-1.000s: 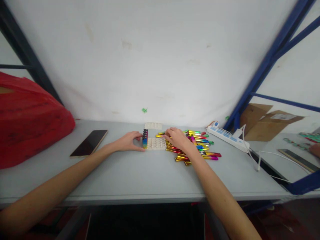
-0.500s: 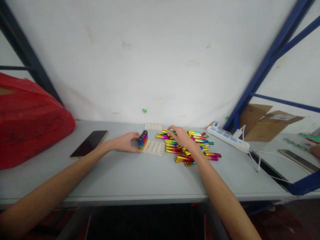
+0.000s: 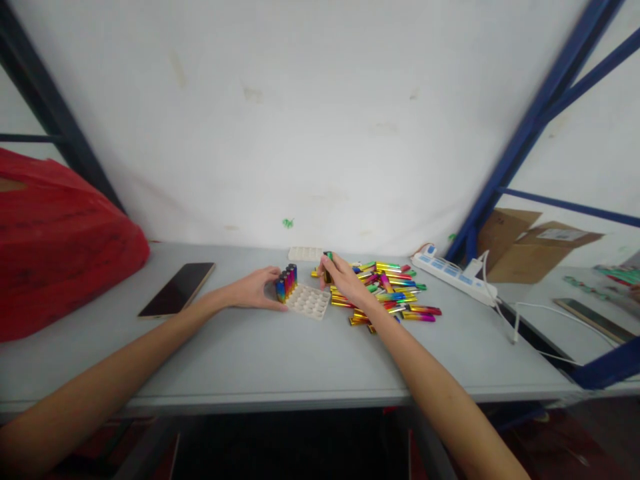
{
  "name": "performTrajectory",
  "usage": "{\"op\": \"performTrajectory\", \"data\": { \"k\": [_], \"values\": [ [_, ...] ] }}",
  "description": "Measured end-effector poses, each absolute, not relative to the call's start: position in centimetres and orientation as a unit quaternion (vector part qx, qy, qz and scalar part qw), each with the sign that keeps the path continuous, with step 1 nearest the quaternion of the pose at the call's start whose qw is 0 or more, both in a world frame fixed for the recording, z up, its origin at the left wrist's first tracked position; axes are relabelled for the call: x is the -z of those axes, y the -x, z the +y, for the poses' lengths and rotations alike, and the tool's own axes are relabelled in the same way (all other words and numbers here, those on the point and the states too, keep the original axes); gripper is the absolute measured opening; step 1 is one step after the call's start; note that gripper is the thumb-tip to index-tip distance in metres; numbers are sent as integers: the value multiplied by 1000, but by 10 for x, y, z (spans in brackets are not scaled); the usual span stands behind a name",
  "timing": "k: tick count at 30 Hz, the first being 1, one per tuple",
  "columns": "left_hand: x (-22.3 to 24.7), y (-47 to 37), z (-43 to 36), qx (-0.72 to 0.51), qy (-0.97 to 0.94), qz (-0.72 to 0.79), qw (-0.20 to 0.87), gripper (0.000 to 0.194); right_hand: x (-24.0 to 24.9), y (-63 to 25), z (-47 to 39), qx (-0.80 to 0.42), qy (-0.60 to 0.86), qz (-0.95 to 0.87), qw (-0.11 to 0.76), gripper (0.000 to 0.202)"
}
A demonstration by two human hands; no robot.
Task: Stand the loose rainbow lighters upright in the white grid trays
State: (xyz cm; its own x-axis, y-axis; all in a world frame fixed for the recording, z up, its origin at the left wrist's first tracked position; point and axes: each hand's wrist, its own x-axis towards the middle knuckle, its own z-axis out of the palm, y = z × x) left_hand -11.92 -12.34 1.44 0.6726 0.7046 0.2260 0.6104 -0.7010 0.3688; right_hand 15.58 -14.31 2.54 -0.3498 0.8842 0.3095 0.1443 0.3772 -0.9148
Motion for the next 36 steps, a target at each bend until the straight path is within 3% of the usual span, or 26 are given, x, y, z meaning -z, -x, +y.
{"op": "performTrajectory", "data": {
  "k": [3,9,16,21,25,31,36],
  "values": [
    [-16,117,-126,-178,-907,356,133,63,-22,-150,-145,-447,395,-676,433,49],
    [-15,115,-127,-180,-905,362,131,63,-13,-141,-144,-316,452,-692,465,56],
    [-11,114,-127,-180,-906,367,112,67,-18,-135,-148,-232,479,-715,453,44],
    [-11,113,-126,-177,-909,362,106,66,-19,-135,-153,-188,460,-747,442,47],
    [-10,114,-125,-173,-910,362,103,66,-14,-136,-150,-197,420,-784,412,41],
    [-10,114,-125,-166,-911,364,104,65,-8,-136,-141,-38,433,-831,346,45],
    [-11,113,-126,-169,-910,364,104,65,-8,-136,-137,-49,462,-824,324,35]
  ]
}}
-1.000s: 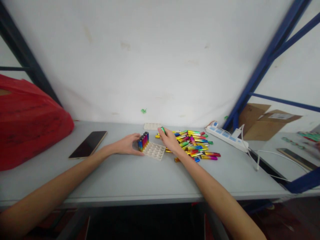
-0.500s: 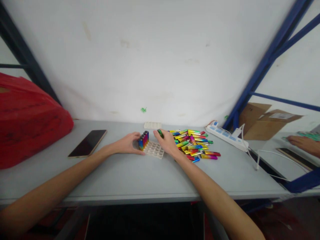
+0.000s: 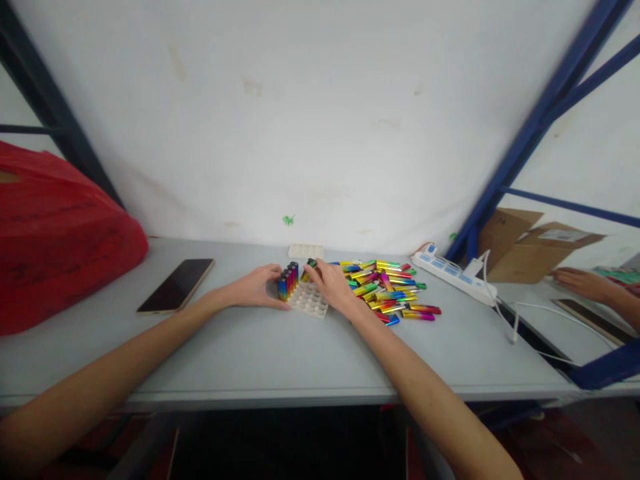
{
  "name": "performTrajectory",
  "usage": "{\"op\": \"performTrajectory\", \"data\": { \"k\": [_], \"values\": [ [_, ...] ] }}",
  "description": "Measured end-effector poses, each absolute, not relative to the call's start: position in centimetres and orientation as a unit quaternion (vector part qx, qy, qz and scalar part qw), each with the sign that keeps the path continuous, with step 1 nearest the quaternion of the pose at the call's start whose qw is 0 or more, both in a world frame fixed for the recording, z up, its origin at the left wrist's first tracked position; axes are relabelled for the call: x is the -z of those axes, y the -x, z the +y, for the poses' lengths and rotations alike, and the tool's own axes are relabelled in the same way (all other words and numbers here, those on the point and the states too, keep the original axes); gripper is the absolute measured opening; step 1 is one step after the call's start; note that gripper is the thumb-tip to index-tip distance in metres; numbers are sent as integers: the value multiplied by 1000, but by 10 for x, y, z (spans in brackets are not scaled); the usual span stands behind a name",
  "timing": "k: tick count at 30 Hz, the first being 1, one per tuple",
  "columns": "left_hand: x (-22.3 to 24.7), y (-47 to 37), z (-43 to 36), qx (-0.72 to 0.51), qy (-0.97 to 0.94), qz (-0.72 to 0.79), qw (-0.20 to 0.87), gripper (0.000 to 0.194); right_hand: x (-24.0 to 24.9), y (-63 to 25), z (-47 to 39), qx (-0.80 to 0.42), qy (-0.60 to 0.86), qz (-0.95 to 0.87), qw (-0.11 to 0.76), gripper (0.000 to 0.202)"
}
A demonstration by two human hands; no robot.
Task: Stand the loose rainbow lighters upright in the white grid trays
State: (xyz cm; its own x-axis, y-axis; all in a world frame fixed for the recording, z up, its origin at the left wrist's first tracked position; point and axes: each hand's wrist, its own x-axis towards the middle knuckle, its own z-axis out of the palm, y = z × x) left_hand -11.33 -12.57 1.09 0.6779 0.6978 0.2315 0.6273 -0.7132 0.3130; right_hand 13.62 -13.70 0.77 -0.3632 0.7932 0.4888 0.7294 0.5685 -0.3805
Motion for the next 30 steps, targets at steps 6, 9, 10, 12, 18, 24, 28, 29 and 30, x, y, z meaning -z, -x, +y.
{"op": "performTrajectory", "data": {
  "k": [6,9,10,12,18,24,28,29,30],
  "values": [
    [-10,114,-125,-166,-909,369,101,67,-2,-129,-128,-4,422,-870,256,31],
    [-10,114,-125,-165,-910,366,101,66,-3,-127,-125,12,416,-877,240,31],
    [-10,114,-125,-165,-911,365,101,66,-4,-128,-125,11,414,-879,237,31],
    [-11,114,-125,-162,-911,365,102,66,-6,-134,-125,-2,403,-884,237,33],
    [-13,113,-126,-163,-911,364,107,65,-6,-171,-118,-6,366,-884,290,36],
    [-11,114,-125,-158,-912,367,91,68,-1,-179,-112,27,401,-895,195,35],
    [-12,113,-126,-162,-913,363,88,68,-6,-167,-116,37,437,-885,159,17],
    [-12,113,-126,-163,-913,362,88,68,-6,-165,-116,39,443,-882,158,15],
    [-12,114,-126,-162,-913,363,88,68,-6,-163,-116,41,446,-880,157,14]
  ]
}}
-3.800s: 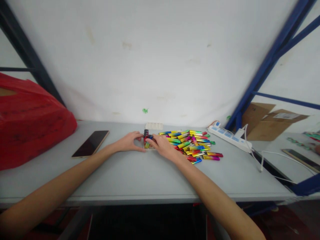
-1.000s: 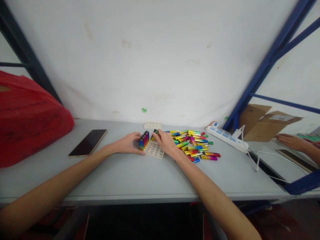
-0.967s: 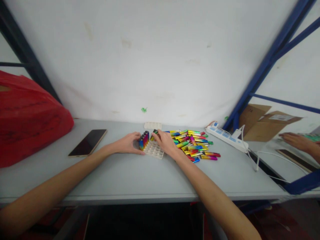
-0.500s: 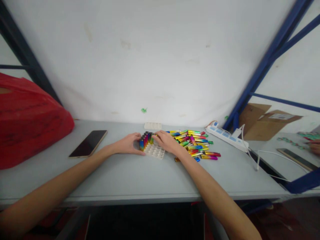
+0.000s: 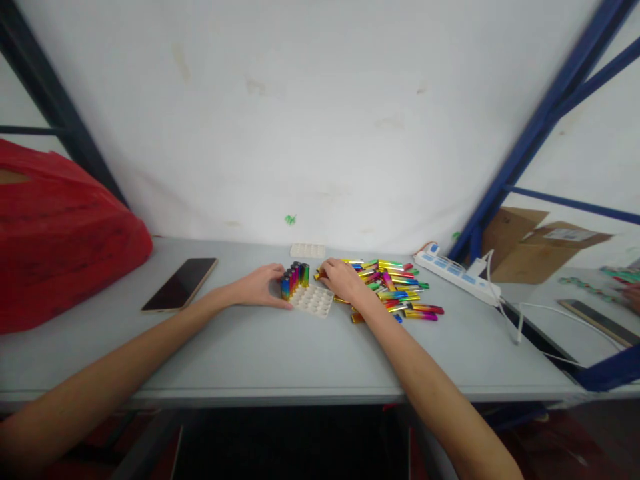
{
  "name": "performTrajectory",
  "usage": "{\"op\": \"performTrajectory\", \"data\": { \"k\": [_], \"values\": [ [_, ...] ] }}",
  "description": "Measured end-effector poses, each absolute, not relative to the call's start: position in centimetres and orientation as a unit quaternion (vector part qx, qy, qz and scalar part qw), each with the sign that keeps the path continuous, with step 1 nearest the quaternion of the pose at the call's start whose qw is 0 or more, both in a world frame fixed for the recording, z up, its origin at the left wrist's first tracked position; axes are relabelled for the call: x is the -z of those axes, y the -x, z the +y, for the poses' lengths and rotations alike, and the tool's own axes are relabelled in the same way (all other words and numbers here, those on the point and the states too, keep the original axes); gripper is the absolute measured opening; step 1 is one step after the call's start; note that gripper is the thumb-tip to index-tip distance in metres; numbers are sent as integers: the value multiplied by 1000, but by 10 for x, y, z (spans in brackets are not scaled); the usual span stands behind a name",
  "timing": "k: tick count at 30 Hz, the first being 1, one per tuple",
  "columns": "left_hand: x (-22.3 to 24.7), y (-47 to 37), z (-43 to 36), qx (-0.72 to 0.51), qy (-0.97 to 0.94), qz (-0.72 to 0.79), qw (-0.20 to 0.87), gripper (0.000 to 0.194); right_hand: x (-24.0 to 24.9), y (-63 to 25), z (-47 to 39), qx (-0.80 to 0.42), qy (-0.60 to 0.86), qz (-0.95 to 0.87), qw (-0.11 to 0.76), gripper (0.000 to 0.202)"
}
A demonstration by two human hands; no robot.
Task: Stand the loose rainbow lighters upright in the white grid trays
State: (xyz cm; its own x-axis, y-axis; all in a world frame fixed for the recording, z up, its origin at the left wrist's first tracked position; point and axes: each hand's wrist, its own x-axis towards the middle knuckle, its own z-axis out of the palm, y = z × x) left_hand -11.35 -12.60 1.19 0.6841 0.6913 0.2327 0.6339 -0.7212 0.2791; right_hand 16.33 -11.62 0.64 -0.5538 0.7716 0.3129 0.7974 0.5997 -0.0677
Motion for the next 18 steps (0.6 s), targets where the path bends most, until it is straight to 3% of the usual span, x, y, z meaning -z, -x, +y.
{"op": "performTrajectory", "data": {
  "k": [4,10,14,18],
  "values": [
    [-13,114,-126,-159,-913,364,91,68,-4,-161,-115,54,441,-879,173,15],
    [-14,114,-127,-152,-913,364,99,66,-13,-164,-122,-49,481,-816,317,33],
    [-14,113,-127,-154,-915,358,105,65,-20,-167,-126,-85,478,-786,383,32],
    [-15,113,-127,-156,-912,364,106,64,-20,-165,-126,-128,516,-739,415,52]
  ]
}}
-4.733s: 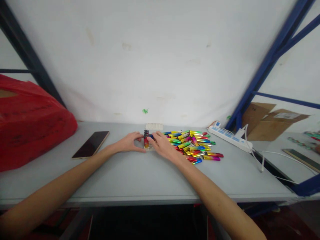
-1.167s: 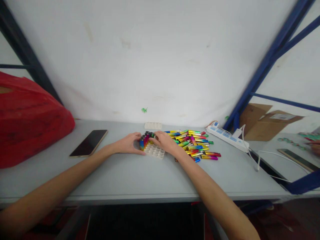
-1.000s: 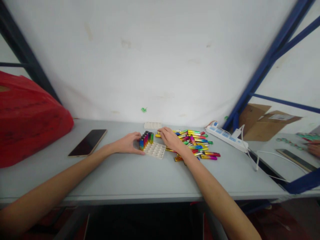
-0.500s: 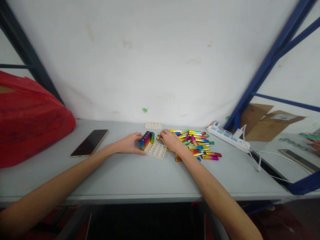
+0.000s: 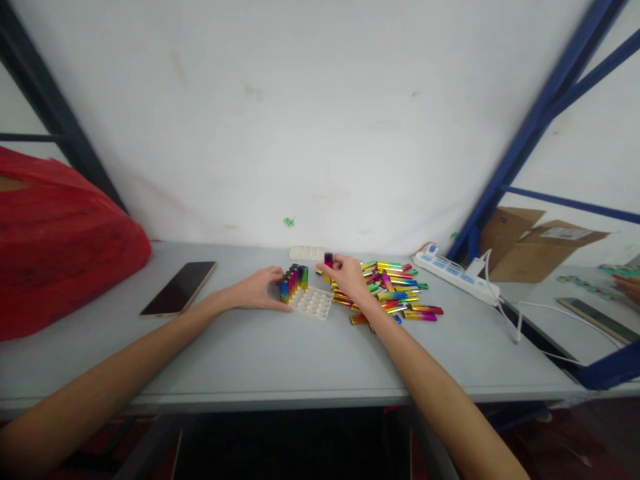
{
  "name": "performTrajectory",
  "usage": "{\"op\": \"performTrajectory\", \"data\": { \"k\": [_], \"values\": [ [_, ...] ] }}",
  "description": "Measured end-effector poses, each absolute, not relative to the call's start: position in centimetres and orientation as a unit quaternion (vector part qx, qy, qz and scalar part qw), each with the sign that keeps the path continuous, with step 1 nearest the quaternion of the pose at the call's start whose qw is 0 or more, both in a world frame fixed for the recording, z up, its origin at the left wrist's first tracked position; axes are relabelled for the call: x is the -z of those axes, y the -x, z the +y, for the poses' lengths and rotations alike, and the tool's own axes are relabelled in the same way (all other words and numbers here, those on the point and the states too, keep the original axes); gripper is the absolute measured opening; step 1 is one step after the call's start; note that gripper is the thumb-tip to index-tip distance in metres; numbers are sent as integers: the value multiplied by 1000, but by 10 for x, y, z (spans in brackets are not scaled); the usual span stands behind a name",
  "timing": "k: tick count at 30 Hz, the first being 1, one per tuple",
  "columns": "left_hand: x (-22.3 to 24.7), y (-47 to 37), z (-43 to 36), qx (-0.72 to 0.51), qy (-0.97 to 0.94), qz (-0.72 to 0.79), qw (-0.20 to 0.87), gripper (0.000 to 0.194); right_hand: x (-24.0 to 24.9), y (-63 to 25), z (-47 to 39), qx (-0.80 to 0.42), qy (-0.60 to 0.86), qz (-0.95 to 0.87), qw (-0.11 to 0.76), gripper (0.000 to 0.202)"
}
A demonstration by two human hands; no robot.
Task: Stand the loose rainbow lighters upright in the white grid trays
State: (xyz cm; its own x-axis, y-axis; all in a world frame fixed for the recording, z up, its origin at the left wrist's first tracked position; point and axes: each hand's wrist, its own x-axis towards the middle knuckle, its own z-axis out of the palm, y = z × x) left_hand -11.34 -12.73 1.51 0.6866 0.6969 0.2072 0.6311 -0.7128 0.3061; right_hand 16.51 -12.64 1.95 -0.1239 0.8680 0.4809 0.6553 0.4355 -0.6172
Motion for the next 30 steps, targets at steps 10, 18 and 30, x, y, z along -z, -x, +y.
{"op": "performTrajectory", "data": {
  "k": [10,18,30],
  "values": [
    [-15,114,-128,-162,-910,365,111,66,-14,-146,-137,-322,445,-722,421,48],
    [-15,114,-127,-151,-916,357,104,65,-16,-139,-145,-294,480,-712,420,66],
    [-13,113,-126,-160,-914,360,100,65,-11,-135,-143,-344,487,-695,402,54]
  ]
}}
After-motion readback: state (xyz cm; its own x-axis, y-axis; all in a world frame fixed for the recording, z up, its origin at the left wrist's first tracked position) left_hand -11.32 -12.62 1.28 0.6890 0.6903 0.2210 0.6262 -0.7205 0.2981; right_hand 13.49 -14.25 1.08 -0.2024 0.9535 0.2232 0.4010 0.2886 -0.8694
